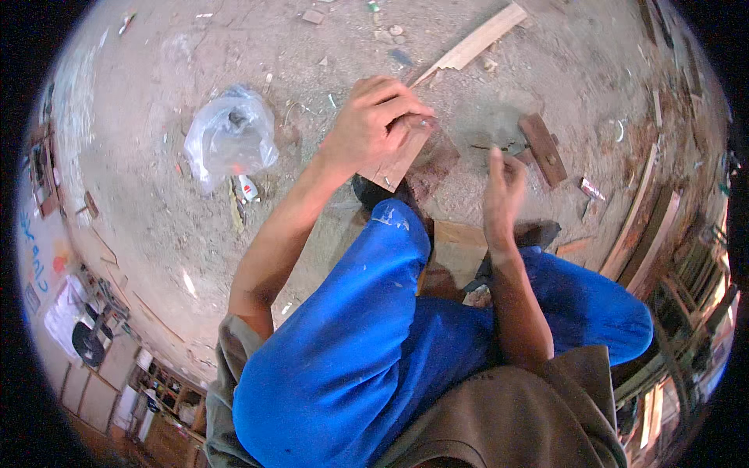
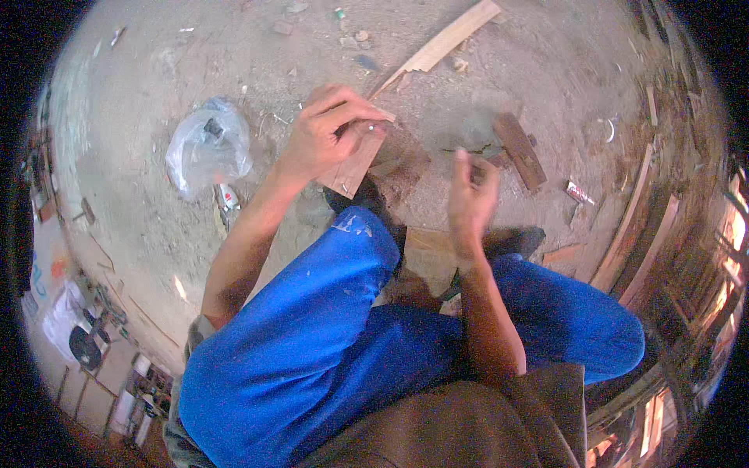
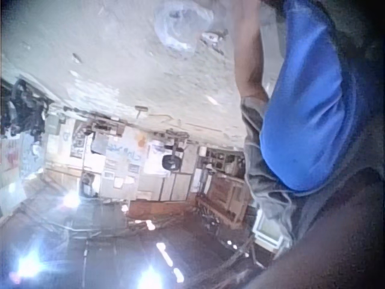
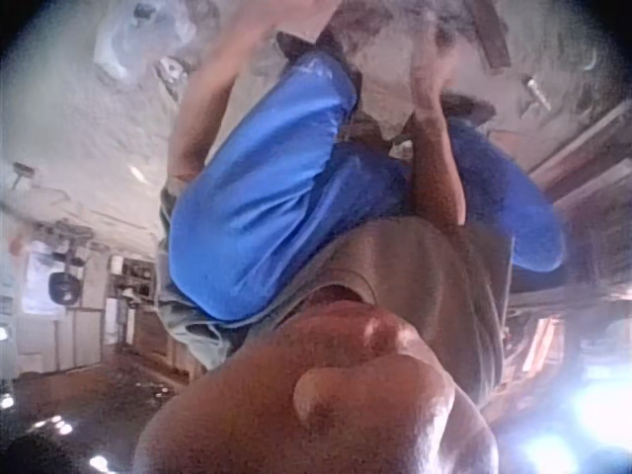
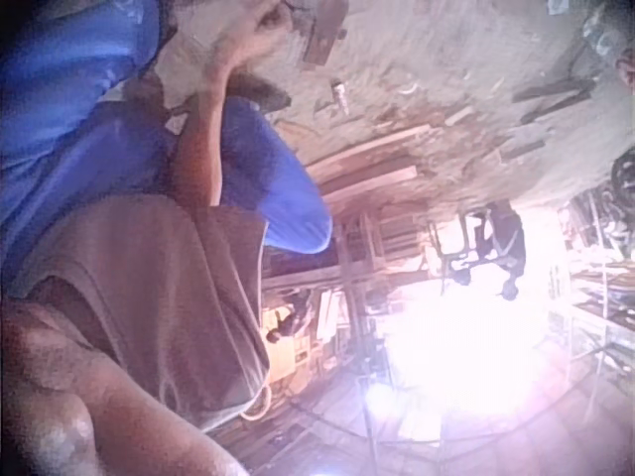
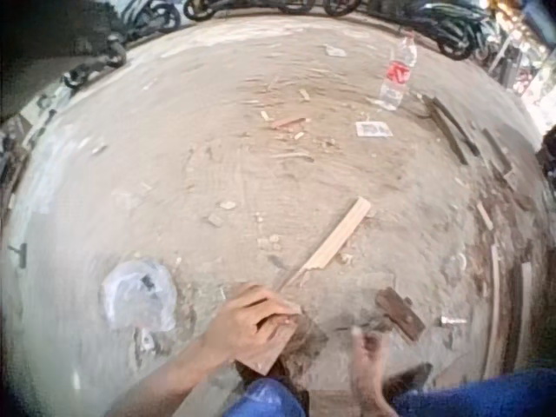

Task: The person joins two pieces of wood by applying adhesive, aligning the pieces, and securing them by striking one piece with a wooden mallet.

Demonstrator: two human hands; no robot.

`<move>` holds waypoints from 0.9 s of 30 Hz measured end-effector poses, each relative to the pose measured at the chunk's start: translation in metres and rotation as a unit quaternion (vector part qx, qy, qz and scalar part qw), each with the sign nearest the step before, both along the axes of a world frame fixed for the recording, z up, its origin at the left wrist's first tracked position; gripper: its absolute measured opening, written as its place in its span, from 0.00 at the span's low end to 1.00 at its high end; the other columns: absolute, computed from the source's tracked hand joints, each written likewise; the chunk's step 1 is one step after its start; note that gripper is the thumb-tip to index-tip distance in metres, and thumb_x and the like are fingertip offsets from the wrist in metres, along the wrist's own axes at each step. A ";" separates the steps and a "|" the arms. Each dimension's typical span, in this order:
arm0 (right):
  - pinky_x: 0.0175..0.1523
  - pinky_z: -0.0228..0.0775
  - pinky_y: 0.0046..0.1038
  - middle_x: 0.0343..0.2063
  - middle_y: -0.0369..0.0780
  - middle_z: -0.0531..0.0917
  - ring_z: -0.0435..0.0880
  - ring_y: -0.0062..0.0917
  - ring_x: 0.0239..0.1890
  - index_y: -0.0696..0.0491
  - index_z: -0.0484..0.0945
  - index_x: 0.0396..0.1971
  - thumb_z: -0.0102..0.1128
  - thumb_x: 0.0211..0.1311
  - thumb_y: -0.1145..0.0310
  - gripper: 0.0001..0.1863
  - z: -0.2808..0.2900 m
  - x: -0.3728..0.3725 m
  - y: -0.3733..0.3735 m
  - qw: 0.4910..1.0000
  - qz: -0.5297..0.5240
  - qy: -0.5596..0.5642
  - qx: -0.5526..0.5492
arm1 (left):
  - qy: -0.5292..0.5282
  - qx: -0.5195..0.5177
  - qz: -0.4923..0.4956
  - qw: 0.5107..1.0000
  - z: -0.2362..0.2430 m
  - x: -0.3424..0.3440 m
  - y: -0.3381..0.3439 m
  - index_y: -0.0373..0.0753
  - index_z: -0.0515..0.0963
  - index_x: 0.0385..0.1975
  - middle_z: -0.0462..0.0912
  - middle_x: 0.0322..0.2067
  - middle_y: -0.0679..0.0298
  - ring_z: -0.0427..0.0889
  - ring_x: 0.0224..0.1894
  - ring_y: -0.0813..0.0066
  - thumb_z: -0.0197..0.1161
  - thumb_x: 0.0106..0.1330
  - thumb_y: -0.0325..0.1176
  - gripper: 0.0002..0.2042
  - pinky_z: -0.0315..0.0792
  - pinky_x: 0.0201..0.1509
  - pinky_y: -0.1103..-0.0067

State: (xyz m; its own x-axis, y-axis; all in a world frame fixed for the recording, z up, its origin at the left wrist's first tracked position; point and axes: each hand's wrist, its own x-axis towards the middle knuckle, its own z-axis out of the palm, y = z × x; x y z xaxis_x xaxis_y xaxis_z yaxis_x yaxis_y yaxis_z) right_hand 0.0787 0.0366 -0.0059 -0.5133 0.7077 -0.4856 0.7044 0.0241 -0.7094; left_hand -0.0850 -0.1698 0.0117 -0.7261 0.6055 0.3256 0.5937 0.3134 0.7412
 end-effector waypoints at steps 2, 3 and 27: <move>0.52 0.73 0.30 0.44 0.45 0.87 0.81 0.24 0.46 0.65 0.83 0.47 0.66 0.68 0.52 0.27 -0.046 0.032 0.045 0.998 0.012 -0.013 0.066 | 0.020 0.014 -0.013 1.000 0.003 -0.002 0.003 0.45 0.86 0.32 0.81 0.31 0.68 0.80 0.38 0.63 0.69 0.52 0.24 0.08 0.74 0.47 0.69; 0.52 0.73 0.30 0.44 0.45 0.87 0.81 0.24 0.46 0.65 0.83 0.47 0.66 0.68 0.52 0.27 -0.051 0.030 0.055 0.998 0.022 -0.011 0.066 | 0.021 0.014 -0.003 1.000 0.002 -0.002 0.001 0.45 0.86 0.32 0.81 0.31 0.68 0.80 0.38 0.63 0.69 0.52 0.24 0.08 0.74 0.47 0.69; 0.29 0.61 0.21 0.25 0.33 0.75 0.70 0.16 0.24 0.59 0.78 0.44 0.54 0.76 0.67 0.10 0.103 0.013 0.004 0.909 0.360 0.163 0.130 | 0.021 0.068 -0.018 0.997 -0.015 -0.002 -0.010 0.47 0.85 0.30 0.80 0.31 0.69 0.78 0.40 0.65 0.70 0.58 0.33 0.02 0.72 0.47 0.69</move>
